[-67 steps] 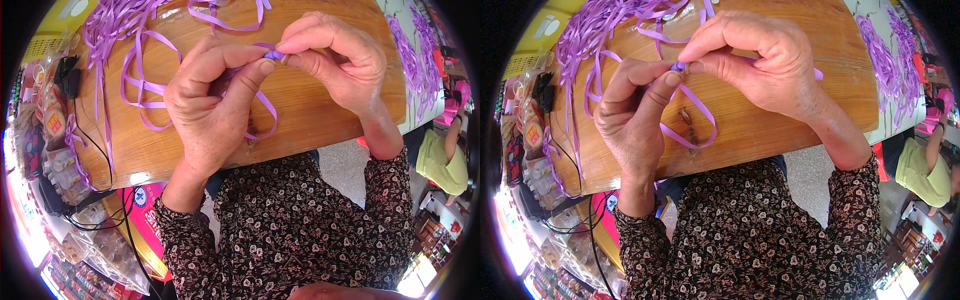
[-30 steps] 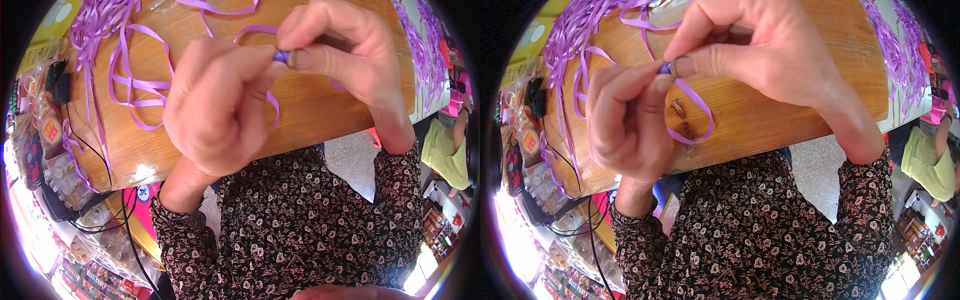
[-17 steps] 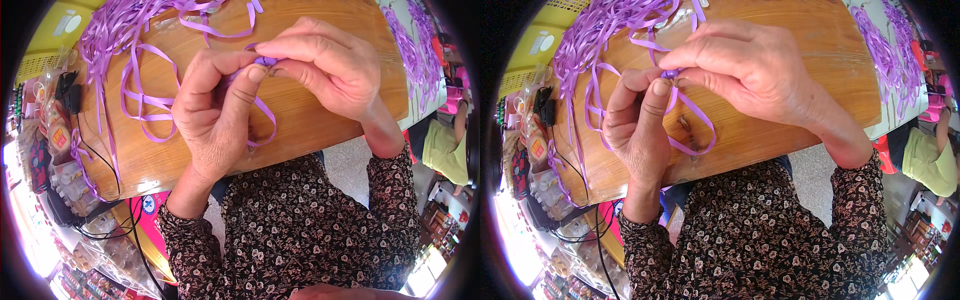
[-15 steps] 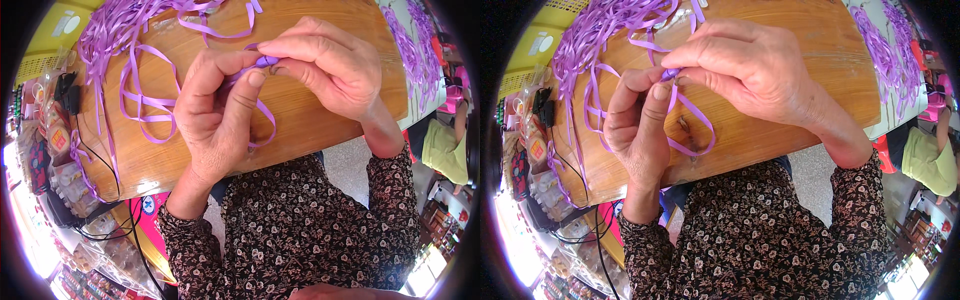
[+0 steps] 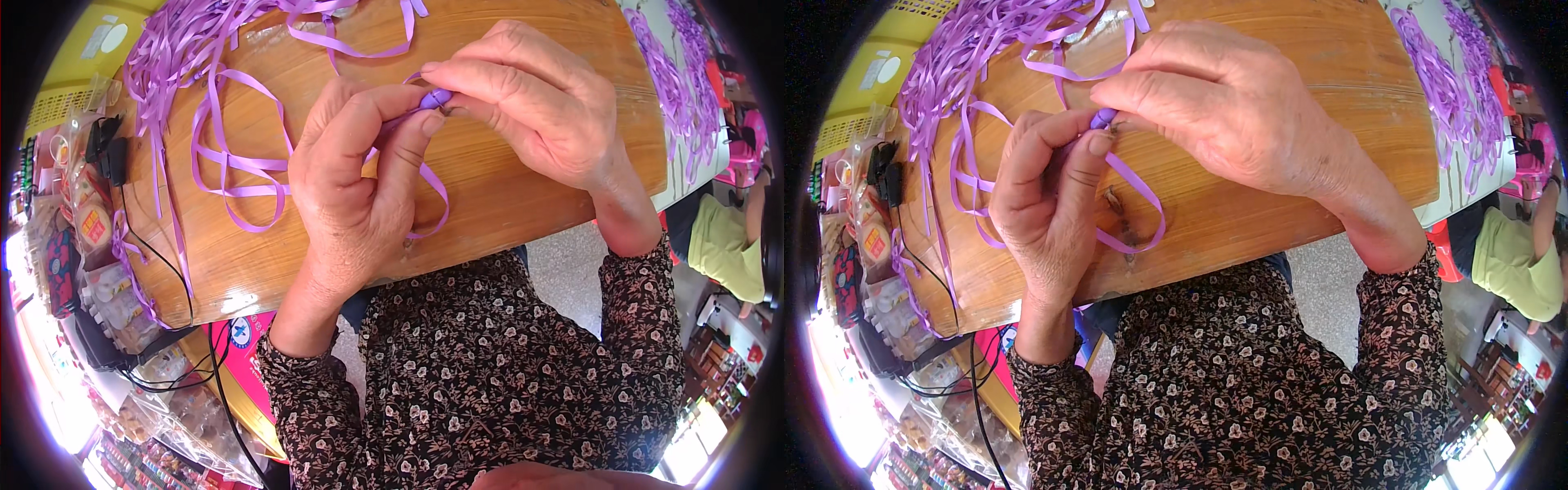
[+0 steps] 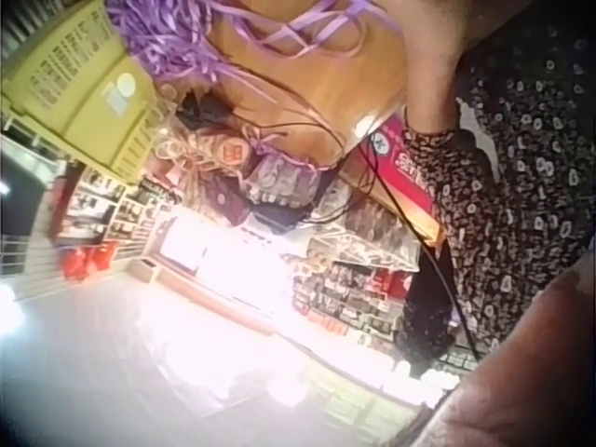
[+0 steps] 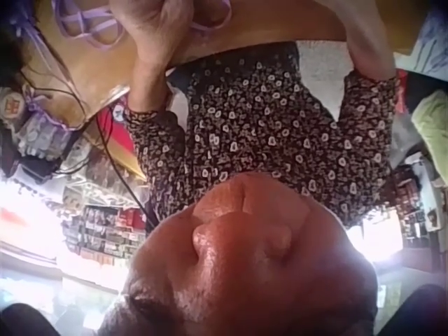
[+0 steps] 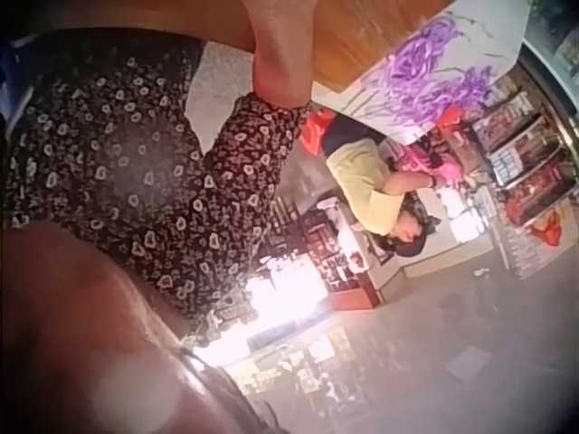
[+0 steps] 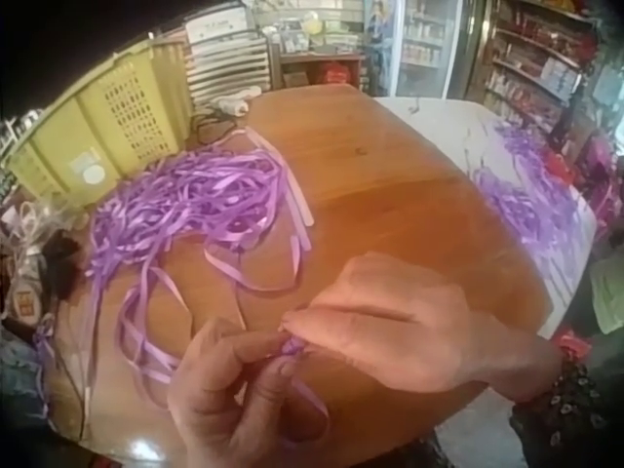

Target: Tying small knots in purple ribbons at an assembly table.

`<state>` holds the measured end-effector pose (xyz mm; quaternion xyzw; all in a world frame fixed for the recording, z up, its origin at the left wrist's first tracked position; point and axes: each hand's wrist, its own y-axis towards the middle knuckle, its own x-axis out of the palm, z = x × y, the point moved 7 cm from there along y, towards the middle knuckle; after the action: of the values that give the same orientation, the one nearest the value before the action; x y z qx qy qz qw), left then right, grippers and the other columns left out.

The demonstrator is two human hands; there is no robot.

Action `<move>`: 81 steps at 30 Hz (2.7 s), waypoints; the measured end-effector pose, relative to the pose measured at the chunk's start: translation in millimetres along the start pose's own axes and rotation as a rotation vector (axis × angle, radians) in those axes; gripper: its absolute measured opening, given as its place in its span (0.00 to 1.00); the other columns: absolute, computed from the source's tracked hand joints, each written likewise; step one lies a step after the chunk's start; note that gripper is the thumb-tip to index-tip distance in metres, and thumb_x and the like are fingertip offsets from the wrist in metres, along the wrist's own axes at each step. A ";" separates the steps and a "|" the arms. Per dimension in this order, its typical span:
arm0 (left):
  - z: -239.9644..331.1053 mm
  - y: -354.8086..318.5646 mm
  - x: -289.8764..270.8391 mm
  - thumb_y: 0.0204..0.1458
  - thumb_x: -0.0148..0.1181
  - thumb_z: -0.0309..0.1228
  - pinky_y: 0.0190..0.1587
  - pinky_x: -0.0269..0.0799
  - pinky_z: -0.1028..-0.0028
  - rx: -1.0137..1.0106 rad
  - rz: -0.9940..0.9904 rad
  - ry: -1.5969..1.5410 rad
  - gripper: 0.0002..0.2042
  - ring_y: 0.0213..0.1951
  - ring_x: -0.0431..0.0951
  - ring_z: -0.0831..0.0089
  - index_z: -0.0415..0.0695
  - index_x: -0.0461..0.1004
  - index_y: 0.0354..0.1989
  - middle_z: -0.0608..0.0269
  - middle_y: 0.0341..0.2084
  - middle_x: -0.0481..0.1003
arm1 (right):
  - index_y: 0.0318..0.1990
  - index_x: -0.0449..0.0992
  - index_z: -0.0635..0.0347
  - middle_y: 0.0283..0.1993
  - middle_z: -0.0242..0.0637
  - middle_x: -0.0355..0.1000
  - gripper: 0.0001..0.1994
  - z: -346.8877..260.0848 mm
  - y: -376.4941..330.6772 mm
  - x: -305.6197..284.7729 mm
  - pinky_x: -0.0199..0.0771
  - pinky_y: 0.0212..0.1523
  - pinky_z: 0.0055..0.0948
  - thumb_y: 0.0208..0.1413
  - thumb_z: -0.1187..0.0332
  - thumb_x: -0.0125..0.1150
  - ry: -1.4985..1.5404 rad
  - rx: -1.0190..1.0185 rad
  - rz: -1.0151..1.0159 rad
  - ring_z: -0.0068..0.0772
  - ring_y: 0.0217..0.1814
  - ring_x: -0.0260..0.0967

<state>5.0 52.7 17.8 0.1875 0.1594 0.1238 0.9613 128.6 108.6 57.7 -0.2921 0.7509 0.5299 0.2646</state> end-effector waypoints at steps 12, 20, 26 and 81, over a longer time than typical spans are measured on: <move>20.1 -3.8 -0.9 0.33 0.61 0.18 0.20 0.59 0.74 0.457 0.104 0.331 0.10 0.19 0.64 0.69 0.37 0.75 0.28 0.62 0.18 0.66 | 0.30 0.73 0.67 0.24 0.37 0.65 0.09 -6.4 0.5 5.7 0.61 0.24 0.29 0.39 0.76 0.64 0.075 -0.029 -0.069 0.36 0.24 0.61; 26.4 -14.2 2.3 0.24 0.57 0.25 0.20 0.57 0.75 0.628 0.125 0.387 0.16 0.18 0.63 0.72 0.37 0.76 0.29 0.65 0.19 0.67 | 0.29 0.71 0.64 0.24 0.37 0.65 0.10 2.7 -7.2 14.7 0.59 0.25 0.29 0.51 0.65 0.58 0.433 0.296 -0.212 0.34 0.26 0.62; 29.1 -15.5 1.5 0.27 0.58 0.24 0.20 0.58 0.75 0.675 0.162 0.427 0.14 0.18 0.63 0.72 0.37 0.76 0.29 0.64 0.19 0.67 | 0.26 0.71 0.64 0.23 0.32 0.67 0.16 6.4 -17.8 32.4 0.58 0.26 0.23 0.59 0.60 0.51 0.912 0.707 -0.276 0.22 0.26 0.61; -30.0 -8.7 11.6 0.58 0.55 0.34 0.24 0.57 0.86 -0.563 -0.006 -0.677 0.10 0.22 0.61 0.89 0.39 0.75 0.35 0.77 0.20 0.67 | 0.38 0.75 0.65 0.32 0.37 0.74 0.07 15.9 -4.8 8.8 0.72 0.34 0.21 0.50 0.79 0.60 0.368 0.282 -0.004 0.29 0.34 0.73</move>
<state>6.6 58.0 -15.1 -0.0524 -0.2039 0.0911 0.9733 127.4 121.1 43.7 -0.3454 0.8526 0.3570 0.1622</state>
